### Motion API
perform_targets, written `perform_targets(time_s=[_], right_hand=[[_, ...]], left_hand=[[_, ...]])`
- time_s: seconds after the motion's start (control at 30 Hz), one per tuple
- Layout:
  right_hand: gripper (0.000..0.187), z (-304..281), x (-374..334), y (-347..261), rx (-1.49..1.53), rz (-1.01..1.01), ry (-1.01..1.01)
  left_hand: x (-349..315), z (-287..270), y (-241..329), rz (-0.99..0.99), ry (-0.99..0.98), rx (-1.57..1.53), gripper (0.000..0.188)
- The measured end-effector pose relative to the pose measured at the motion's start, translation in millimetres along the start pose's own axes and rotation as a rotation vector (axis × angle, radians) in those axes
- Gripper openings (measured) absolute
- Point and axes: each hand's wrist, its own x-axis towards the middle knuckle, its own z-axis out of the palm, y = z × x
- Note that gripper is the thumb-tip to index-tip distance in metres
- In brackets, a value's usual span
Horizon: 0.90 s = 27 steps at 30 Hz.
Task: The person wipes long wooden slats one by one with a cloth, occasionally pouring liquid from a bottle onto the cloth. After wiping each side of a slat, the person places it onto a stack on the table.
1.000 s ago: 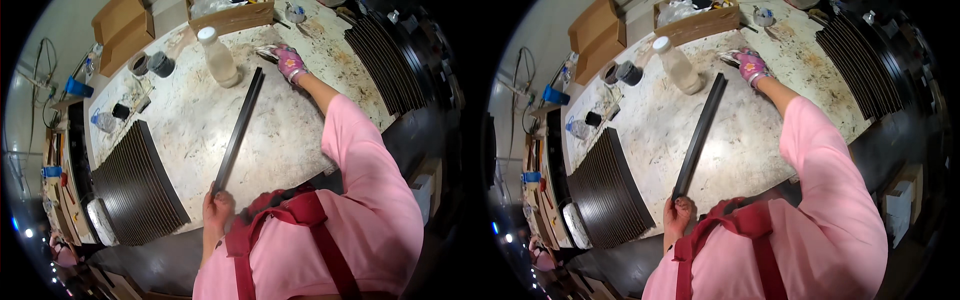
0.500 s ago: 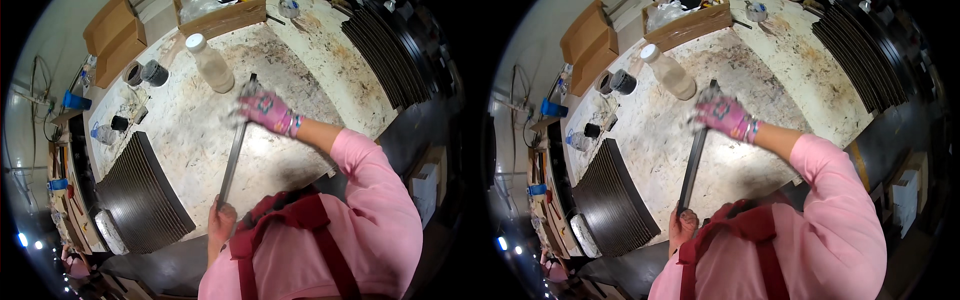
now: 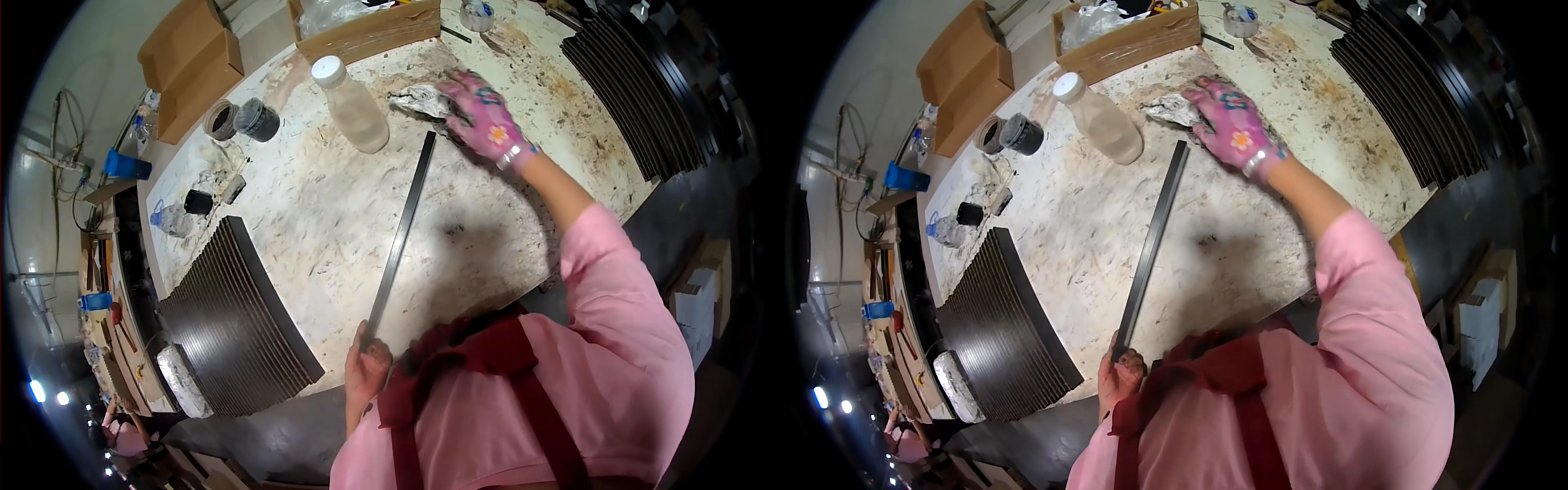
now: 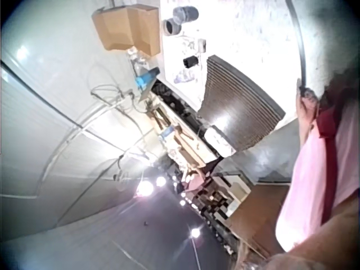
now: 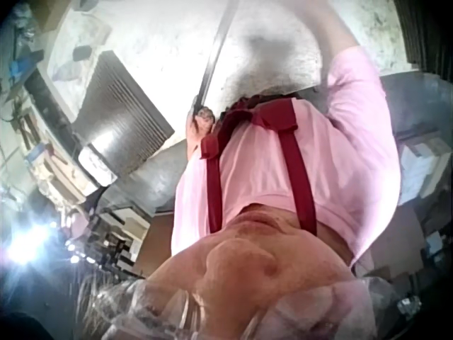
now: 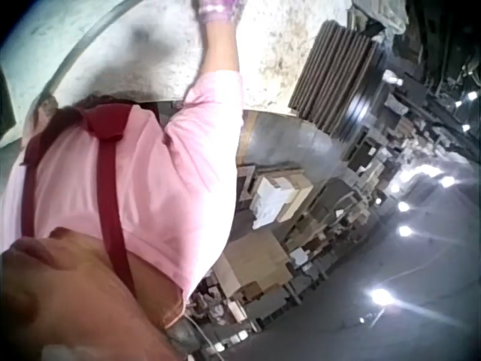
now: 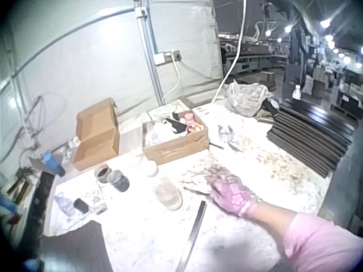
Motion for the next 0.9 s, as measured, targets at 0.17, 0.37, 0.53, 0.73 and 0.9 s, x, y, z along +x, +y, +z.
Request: perform_targets(time_s=[0.17,0.37,0.53,0.73,0.9], right_hand=[[0.039,-2.3,-92.9,-50.2,0.797,0.448,-0.495],[0.077,56.9,-166.5,-128.6,1.488,1.045,-0.679],[0.074,52.7,-163.4,-143.9,1.284,0.716,-0.68],[0.101,-1.5,-136.1,-141.1,1.559,0.616,-0.052],[0.103,-50.1,-143.2,-70.3,1.105,0.568,0.138]], left_hand=[[-6.4,2.4,-1.5,0.121,-0.058,0.509,0.047],[-34.0,16.2,31.0,0.097,-0.09,1.437,0.047],[-36.3,42.1,23.1,-0.019,-0.009,1.482,0.034],[34.7,113.7,-49.2,0.681,-0.319,1.717,0.019],[65.5,189.1,-107.0,0.542,-0.695,1.923,0.042]])
